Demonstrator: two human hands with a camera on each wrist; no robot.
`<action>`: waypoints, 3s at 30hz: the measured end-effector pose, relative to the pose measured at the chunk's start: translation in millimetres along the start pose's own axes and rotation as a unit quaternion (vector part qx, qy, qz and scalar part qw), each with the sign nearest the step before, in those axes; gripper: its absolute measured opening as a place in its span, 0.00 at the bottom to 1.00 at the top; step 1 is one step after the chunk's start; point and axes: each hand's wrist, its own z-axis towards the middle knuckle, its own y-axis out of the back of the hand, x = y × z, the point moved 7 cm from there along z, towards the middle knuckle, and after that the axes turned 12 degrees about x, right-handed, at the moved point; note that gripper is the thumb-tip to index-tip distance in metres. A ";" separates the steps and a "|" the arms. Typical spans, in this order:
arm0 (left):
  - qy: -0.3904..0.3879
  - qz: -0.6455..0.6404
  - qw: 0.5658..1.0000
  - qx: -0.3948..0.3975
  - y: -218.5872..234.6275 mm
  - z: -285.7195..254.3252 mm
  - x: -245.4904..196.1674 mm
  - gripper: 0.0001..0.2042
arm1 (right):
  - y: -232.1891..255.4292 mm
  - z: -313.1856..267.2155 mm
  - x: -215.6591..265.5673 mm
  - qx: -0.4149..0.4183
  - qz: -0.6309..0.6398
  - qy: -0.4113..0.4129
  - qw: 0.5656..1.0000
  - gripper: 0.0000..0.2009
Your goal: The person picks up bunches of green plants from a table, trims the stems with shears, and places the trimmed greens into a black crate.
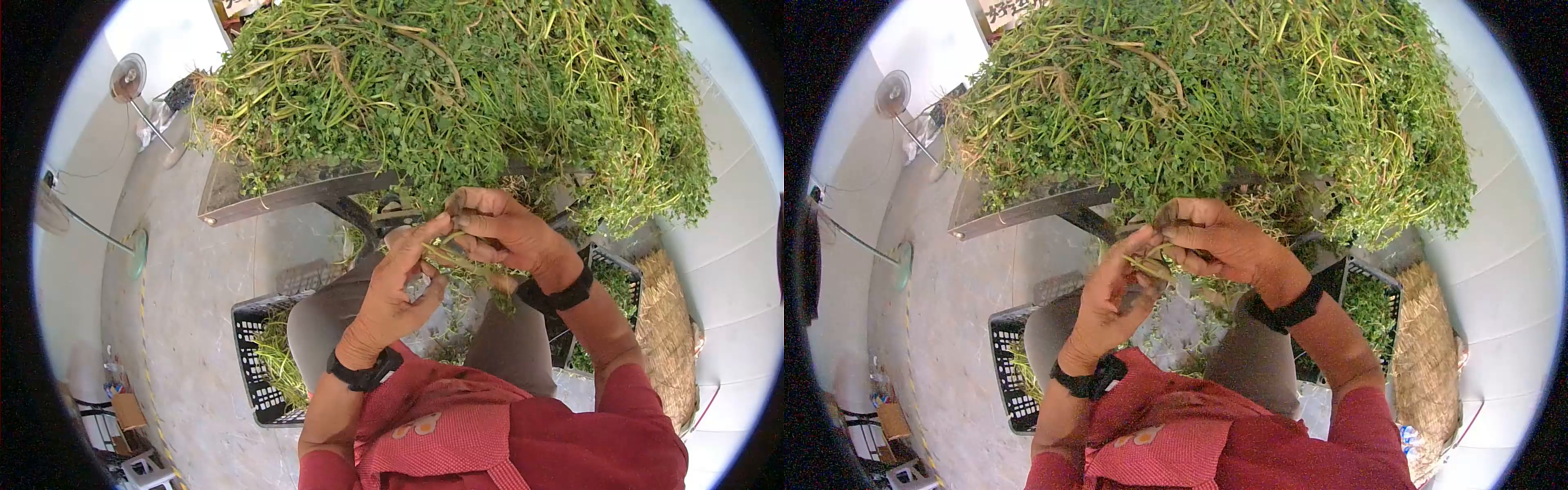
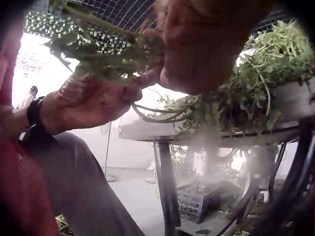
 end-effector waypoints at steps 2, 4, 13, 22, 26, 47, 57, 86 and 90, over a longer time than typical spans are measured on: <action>-0.002 0.107 0.993 0.045 11.3 -2.4 8.2 0.18 | 8.0 0.6 -2.7 -0.088 0.024 0.027 0.995 0.09; 0.001 0.214 0.973 0.088 14.3 -5.9 18.1 0.15 | -5.3 4.8 -6.3 -0.015 -0.044 -0.014 0.999 0.08; 0.090 -0.374 0.914 -0.125 50.8 -5.2 37.9 0.08 | -0.3 16.3 -42.2 0.014 -0.090 -0.049 0.995 0.11; 0.054 -0.030 0.975 -0.213 93.1 -18.5 32.0 0.08 | -8.4 11.0 -65.8 0.022 -0.157 -0.038 0.987 0.10; 0.037 -0.288 0.932 -0.215 89.4 -17.8 42.3 0.11 | -12.9 6.4 -81.2 0.038 -0.116 -0.070 0.990 0.09; 0.164 -0.284 0.944 -0.029 -7.3 -79.9 24.6 0.10 | -66.3 -41.9 -36.9 -0.113 -0.335 0.086 0.932 0.11; 0.123 -0.281 0.949 0.066 -47.0 -97.0 18.3 0.09 | -71.0 -81.0 -43.7 -0.129 -0.243 0.199 0.941 0.10; 0.010 0.234 0.947 0.220 -84.0 -113.0 8.8 0.08 | -63.4 -84.0 -75.8 -0.019 0.070 0.050 0.996 0.10; 0.143 0.141 0.971 0.130 -63.8 -114.6 34.2 0.09 | -54.6 -84.9 -71.8 -0.084 0.085 0.134 0.984 0.11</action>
